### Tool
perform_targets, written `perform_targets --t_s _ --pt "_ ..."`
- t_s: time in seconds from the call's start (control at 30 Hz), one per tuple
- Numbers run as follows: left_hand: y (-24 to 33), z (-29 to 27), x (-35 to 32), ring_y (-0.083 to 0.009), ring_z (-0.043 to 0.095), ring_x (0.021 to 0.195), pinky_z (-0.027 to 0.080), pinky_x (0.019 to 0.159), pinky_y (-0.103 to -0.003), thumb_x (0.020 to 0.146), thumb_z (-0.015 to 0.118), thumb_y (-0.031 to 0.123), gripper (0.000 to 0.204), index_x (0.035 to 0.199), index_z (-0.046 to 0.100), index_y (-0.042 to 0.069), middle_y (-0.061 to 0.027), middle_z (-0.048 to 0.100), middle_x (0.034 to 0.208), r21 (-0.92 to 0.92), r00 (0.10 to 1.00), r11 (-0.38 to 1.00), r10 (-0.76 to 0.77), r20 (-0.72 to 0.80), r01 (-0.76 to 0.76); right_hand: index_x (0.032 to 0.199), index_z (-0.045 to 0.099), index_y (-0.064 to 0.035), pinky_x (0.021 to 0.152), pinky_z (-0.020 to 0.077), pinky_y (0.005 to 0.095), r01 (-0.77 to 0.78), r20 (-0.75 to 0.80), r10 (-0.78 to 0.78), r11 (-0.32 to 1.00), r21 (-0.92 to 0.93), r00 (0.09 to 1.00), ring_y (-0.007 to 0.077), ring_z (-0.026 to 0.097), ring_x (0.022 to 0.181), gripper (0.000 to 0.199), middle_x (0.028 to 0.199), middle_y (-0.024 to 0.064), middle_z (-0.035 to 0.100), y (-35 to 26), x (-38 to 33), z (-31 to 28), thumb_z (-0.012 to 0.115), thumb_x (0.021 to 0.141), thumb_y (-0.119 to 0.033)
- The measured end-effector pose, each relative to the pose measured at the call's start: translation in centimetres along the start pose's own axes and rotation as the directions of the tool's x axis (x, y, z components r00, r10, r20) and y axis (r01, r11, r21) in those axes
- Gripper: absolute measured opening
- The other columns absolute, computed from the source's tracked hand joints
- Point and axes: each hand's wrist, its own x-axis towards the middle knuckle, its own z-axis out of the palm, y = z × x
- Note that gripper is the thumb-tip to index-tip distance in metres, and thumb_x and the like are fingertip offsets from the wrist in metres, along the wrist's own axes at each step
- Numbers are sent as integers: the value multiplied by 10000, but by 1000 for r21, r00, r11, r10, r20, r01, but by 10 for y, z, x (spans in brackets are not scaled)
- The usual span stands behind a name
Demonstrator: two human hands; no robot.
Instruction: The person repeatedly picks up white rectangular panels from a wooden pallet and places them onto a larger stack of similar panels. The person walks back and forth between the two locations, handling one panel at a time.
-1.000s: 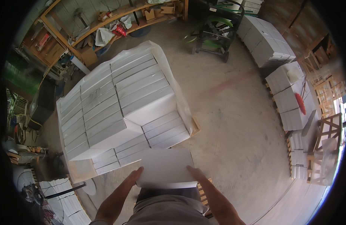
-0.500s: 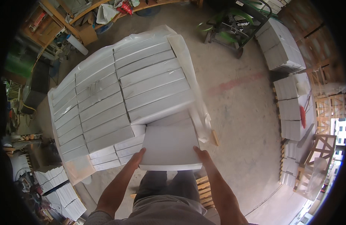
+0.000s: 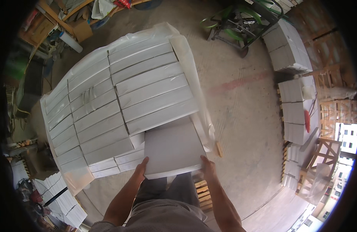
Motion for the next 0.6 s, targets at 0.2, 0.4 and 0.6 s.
perform_targets --t_s 0.2,0.4,0.6 --pt "17 37 -33 -280 565 993 461 843 -390 790 649 383 629 1177 465 -77 -185 559 1112 -248 989 969 19 146 18 1267 391 -97 829 459 452 47 -345 92 926 374 934 273 462 1104 686 1229 137 433 -42 -2 72 689 714 -372" --pt "38 33 -23 -308 583 963 485 810 -412 785 661 352 593 1161 479 -69 -189 571 1082 -206 997 978 -2 78 19 1260 395 -64 847 434 429 147 -340 40 849 507 940 267 457 1085 673 1200 117 448 -45 4 91 685 710 -323" --pt "23 26 -3 -319 545 1027 458 865 -441 861 566 287 514 1238 409 -25 -166 542 1133 -345 982 939 66 177 -1 1211 437 -17 706 473 369 147 -389 18 909 390 921 212 519 977 574 1112 100 505 -61 13 97 653 732 -248"
